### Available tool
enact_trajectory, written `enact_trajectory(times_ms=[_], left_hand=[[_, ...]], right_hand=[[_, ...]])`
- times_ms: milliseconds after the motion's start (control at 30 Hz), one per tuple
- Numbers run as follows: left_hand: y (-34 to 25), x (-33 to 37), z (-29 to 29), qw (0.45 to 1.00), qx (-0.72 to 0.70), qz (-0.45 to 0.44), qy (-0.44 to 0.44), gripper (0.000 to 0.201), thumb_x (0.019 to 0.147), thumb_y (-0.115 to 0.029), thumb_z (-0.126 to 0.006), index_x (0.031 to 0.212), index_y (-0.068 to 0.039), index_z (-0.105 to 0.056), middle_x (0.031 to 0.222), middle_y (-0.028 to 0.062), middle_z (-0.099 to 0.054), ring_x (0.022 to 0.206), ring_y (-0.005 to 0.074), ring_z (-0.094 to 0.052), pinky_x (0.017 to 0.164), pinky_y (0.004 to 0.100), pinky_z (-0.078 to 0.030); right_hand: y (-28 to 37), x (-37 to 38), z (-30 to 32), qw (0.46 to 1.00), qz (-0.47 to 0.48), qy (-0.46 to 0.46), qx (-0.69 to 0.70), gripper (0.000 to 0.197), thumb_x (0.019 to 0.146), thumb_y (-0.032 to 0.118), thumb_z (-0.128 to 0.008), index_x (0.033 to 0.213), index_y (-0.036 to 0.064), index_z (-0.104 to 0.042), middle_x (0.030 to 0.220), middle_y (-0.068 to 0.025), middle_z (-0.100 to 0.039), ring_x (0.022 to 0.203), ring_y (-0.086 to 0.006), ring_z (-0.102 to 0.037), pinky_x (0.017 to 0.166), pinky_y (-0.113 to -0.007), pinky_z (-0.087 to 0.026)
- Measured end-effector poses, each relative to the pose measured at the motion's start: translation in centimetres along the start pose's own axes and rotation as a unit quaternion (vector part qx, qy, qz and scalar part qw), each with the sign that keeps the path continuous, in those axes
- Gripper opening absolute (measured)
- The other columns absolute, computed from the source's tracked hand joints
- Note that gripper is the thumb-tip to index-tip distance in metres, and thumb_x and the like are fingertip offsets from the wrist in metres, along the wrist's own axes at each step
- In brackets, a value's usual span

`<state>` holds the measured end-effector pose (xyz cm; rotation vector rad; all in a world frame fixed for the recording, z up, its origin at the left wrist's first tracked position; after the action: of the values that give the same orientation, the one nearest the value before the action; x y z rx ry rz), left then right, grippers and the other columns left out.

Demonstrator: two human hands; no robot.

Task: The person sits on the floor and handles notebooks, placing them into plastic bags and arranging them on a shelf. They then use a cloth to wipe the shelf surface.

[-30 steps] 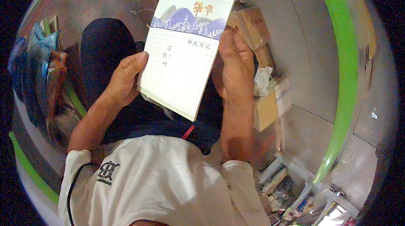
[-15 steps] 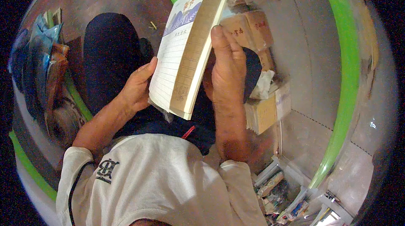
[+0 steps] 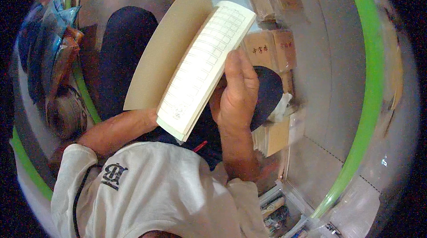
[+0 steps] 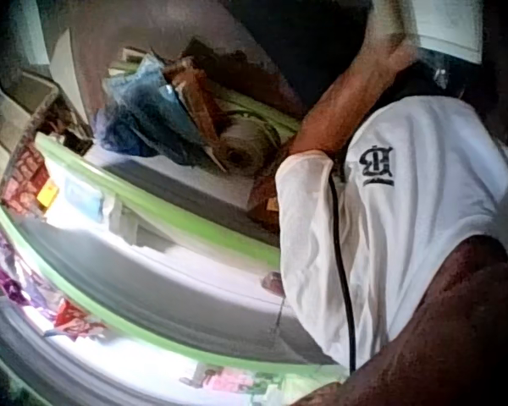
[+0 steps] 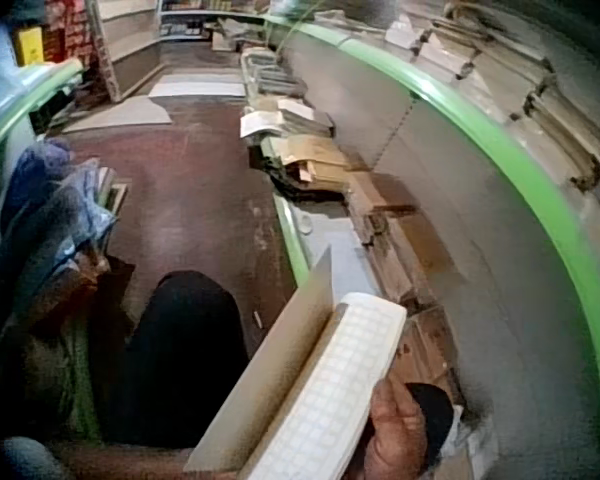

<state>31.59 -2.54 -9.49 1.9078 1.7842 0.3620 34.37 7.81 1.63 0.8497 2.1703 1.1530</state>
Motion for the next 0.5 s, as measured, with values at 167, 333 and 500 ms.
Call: enact_trajectory(times_ms=[167, 333, 500], left_hand=[[0.4, -0.2, -1.4, 0.998, 0.001, 0.018, 0.054, 0.038, 0.09, -0.027, -0.053, 0.119, -0.002, -0.054, 0.116, 0.0137, -0.059, 0.102, 0.023, -0.061, 0.088, 0.0399, -0.051], [0.0, -0.5, -1.2, 0.999, 0.028, -0.012, 0.026, 0.04, 0.09, -0.026, -0.053, 0.121, -0.002, -0.053, 0.118, 0.0151, -0.058, 0.103, 0.0239, -0.06, 0.088, 0.0403, -0.051], [0.0, 0.0, -0.2, 0.998, 0.03, -0.014, 0.048, 0.042, 0.088, -0.027, -0.054, 0.122, -0.002, -0.053, 0.118, 0.0156, -0.057, 0.105, 0.0244, -0.059, 0.089, 0.0414, -0.05]], right_hand=[[-0.2, -0.1, 0.1, 1.0, -0.003, -0.007, 0.021, 0.033, 0.096, 0.021, -0.043, 0.117, -0.0027, -0.053, 0.106, -0.0123, -0.063, 0.091, -0.0166, -0.063, 0.08, -0.029, -0.053], [-0.1, -0.2, 0.2, 1.0, -0.006, -0.004, -0.002, 0.036, 0.097, 0.025, -0.041, 0.118, -0.0021, -0.051, 0.106, -0.0121, -0.062, 0.091, -0.0161, -0.063, 0.08, -0.029, -0.053], [-0.2, -0.3, 0.4, 1.0, -0.007, -0.008, 0.006, 0.036, 0.097, 0.026, -0.04, 0.118, -0.0016, -0.052, 0.104, -0.0117, -0.062, 0.091, -0.016, -0.063, 0.08, -0.029, -0.053]])
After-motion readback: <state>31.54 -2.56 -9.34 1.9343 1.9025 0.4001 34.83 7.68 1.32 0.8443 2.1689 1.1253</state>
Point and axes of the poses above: each hand's wrist, its own x-axis towards the middle knuckle, its own z-axis out of the back of the hand, y = z × x, the point moved 4 cm from there along x, towards the middle knuckle
